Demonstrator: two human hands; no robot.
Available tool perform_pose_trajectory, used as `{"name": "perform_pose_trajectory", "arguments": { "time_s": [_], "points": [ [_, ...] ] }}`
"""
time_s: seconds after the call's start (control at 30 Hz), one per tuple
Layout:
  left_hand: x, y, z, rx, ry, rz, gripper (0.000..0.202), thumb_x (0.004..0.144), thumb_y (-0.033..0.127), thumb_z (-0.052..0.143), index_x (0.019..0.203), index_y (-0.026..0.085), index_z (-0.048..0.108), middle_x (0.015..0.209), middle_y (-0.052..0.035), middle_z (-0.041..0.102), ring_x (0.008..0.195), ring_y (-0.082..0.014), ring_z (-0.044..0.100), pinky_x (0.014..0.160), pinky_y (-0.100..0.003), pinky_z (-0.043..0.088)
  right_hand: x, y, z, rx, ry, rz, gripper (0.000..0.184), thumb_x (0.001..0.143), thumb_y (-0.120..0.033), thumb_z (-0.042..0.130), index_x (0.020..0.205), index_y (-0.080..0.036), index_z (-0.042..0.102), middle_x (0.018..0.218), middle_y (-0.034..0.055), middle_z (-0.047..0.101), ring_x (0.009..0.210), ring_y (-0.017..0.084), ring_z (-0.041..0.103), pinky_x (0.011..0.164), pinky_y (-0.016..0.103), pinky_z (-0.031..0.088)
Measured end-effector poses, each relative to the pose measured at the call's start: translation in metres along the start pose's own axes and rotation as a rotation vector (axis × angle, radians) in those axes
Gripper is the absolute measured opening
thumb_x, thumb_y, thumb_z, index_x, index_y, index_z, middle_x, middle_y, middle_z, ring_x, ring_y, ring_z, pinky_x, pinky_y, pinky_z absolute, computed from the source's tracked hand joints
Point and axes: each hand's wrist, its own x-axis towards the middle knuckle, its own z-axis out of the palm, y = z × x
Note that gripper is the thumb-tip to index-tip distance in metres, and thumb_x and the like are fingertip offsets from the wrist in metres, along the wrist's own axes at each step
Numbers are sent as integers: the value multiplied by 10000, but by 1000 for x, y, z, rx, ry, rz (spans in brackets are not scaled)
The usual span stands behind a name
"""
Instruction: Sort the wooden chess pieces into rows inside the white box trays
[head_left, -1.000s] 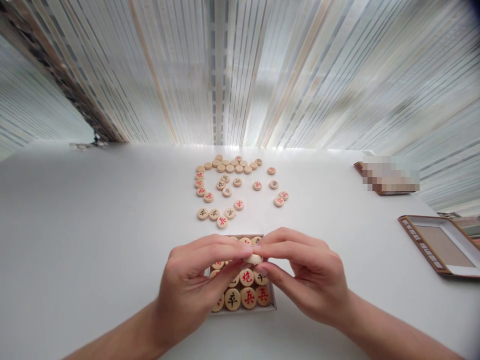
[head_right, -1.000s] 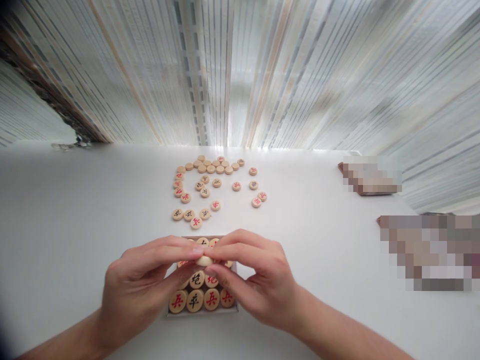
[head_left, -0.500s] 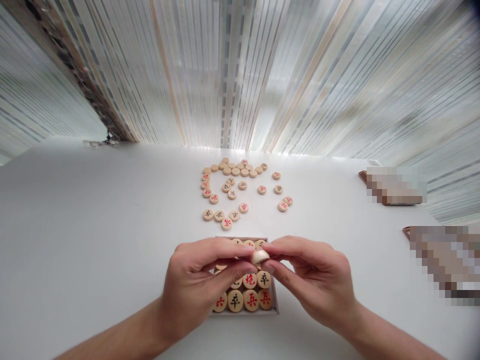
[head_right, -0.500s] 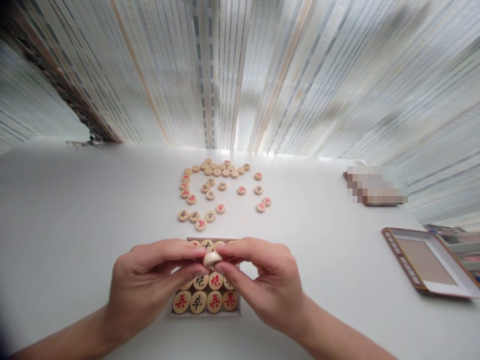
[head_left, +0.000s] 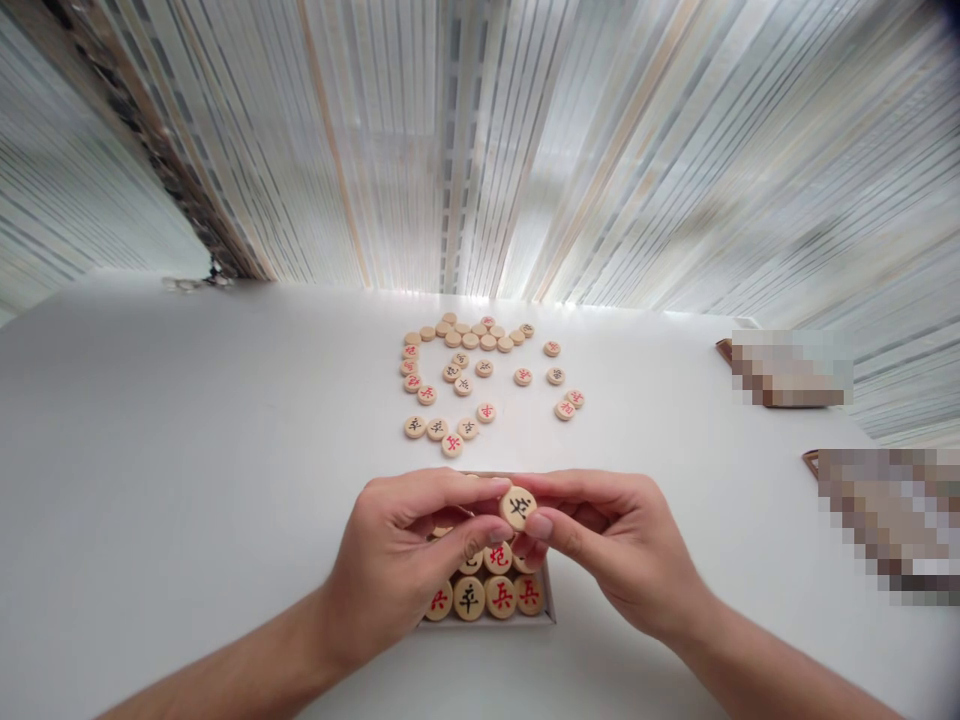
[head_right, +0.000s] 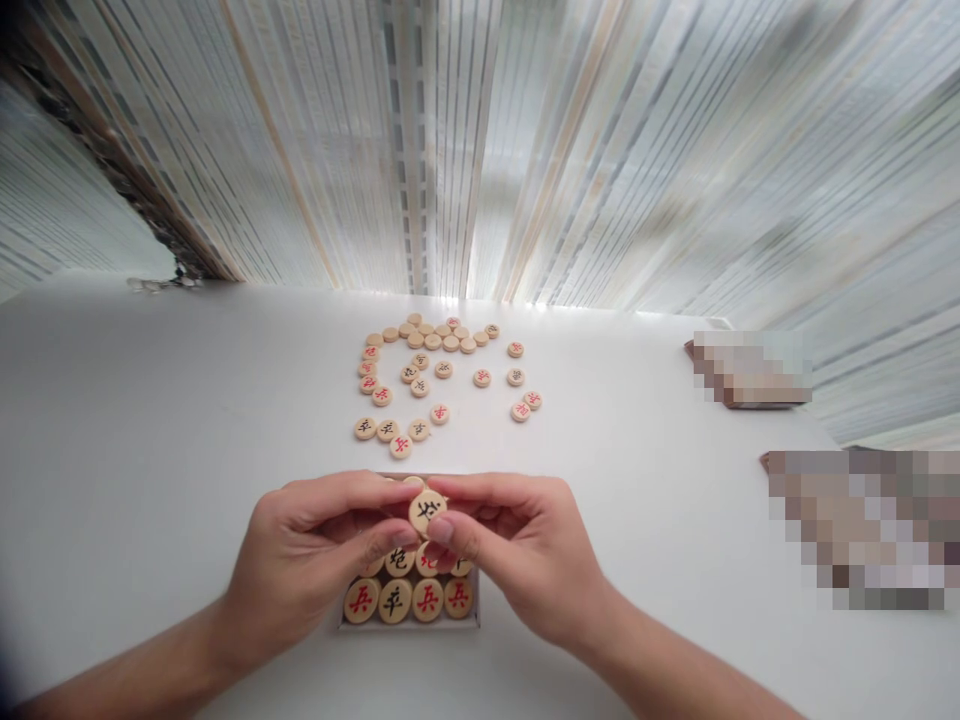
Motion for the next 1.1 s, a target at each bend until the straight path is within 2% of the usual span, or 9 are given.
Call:
{"name": "perform_pose_trajectory", "arguments": {
  "time_s": [0.13,0.27,0.47,0.6,0.77,0.93,1.1],
  "points": [
    [-1,-1,1,-38,-20,-50,405,866,0,830,1127,307,877,985,30,880,863,-126,845,802,-142,679,2,1,-1,56,9,66,186,892,-199,901,1072,-246,888,786,37,860,655,119,814,660,140,669],
    [-1,-2,1,-39,-19,-72,406,864,-3,832,1111,316,881,999,35,882,875,-117,845,823,-121,667,2,2,-1,113,-5,78,194,884,-194,909,1069,-242,873,752,24,849,630,127,809,651,175,681],
    [0,0,0,-24,21,-91,320,835,31,874,1038,277,895,941,18,885,811,-127,849,781,-119,668,1,3,-2,118,-24,103,190,880,-186,910,1060,-237,883,802,42,866,672,120,822,680,147,672],
    [1,0,-2,59,45,-53,231,824,93,905,993,251,899,909,-2,881,805,-138,840,756,-132,663,0,4,-1,113,-27,110,200,871,-197,919,1065,-230,884,844,60,873,702,133,831,697,161,680],
    [2,-1,-3,122,25,3,139,856,118,885,948,222,895,863,-20,867,760,-130,810,727,-146,646,1,-1,2,72,-35,117,133,901,-283,900,994,-188,890,785,72,854,693,142,824,682,170,680],
    [0,0,-1,104,12,19,271,836,46,874,1042,223,890,918,-31,878,788,-152,826,736,-168,674,2,-5,3,40,-44,156,288,928,-427,861,900,-141,872,719,87,821,642,167,807,650,232,695],
    [0,1,1,38,-22,54,393,809,2,876,1131,227,877,946,-38,880,773,-146,824,740,-173,683,2,-2,1,92,-59,237,386,889,-486,884,819,-108,845,647,89,791,549,163,781,548,196,651]
  ]
}}
